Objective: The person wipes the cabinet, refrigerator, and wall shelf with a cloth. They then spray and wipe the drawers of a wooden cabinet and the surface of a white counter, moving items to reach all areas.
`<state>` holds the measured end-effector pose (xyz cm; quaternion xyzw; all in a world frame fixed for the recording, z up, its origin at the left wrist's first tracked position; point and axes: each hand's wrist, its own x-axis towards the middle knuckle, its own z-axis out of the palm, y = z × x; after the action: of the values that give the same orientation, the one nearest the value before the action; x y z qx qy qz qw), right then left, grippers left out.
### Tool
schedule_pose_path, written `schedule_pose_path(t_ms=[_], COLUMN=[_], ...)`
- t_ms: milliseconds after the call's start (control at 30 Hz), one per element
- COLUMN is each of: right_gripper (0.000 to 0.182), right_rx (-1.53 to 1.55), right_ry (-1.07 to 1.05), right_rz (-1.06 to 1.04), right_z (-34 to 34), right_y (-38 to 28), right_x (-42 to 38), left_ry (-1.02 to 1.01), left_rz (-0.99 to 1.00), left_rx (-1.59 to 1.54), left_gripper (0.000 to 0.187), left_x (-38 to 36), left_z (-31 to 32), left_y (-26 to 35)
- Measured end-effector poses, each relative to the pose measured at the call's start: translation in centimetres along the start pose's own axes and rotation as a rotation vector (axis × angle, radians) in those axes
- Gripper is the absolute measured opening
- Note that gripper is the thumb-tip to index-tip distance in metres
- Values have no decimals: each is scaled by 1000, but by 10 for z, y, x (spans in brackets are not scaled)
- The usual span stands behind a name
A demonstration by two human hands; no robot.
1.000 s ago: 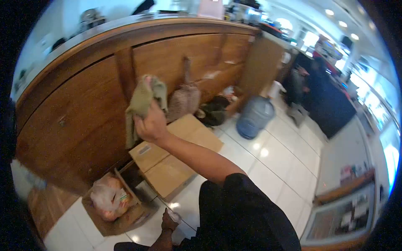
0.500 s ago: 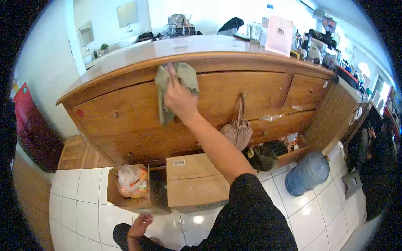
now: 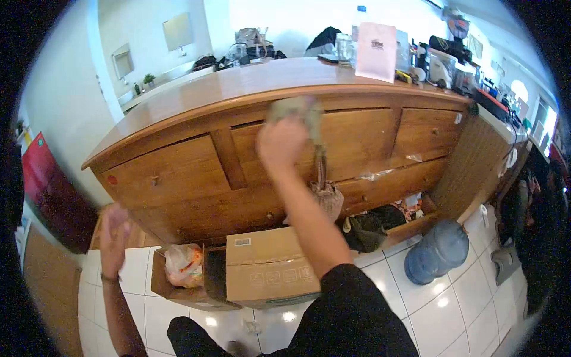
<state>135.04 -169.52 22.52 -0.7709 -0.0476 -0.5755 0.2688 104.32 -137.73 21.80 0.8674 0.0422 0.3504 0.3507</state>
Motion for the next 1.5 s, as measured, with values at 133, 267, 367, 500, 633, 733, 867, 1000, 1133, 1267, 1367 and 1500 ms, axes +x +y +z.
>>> schedule_pose_path(t_ms=[133, 267, 367, 500, 633, 733, 867, 1000, 1133, 1267, 1367, 1500], right_gripper=[79, 80, 80, 57, 43, 45, 54, 55, 57, 55, 55, 52], right_rx=[328, 262, 156, -150, -305, -240, -157, -102, -224, -180, -169, -270], right_ry=[-205, -184, -108, 160, 1, -283, 113, 2, -159, -37, -71, -90], right_rz=[-118, -87, 43, 243, 243, 280, 115, 190, 249, 430, 479, 209], right_z=[0, -8, -18, -7, -17, -24, 4, -12, -7, -22, -24, -8], right_y=[-54, -19, 33, 141, 174, 93, 47, 71, 160, 207, 214, 171], right_x=[-35, -23, 7, 58, 84, 66, 35, 46, 86, 116, 123, 100], left_ry=[71, 113, 153, 305, 416, 449, 424, 423, 444, 484, 506, 572], left_rz=[299, 284, 268, 366, 415, 516, 515, 534, 567, 621, 652, 670], left_rx=[334, 586, 630, 796, 827, 794, 789, 753, 738, 719, 689, 663], left_gripper=[57, 62, 63, 72, 78, 80, 77, 75, 76, 76, 76, 77], left_x=[101, 139, 168, 187, 197, 196, 192, 191, 192, 195, 195, 197], left_z=[36, 79, 105, 136, 152, 150, 145, 142, 144, 147, 150, 156], left_y=[53, 76, 54, 11, -2, -7, -9, -9, -11, -13, -12, -10])
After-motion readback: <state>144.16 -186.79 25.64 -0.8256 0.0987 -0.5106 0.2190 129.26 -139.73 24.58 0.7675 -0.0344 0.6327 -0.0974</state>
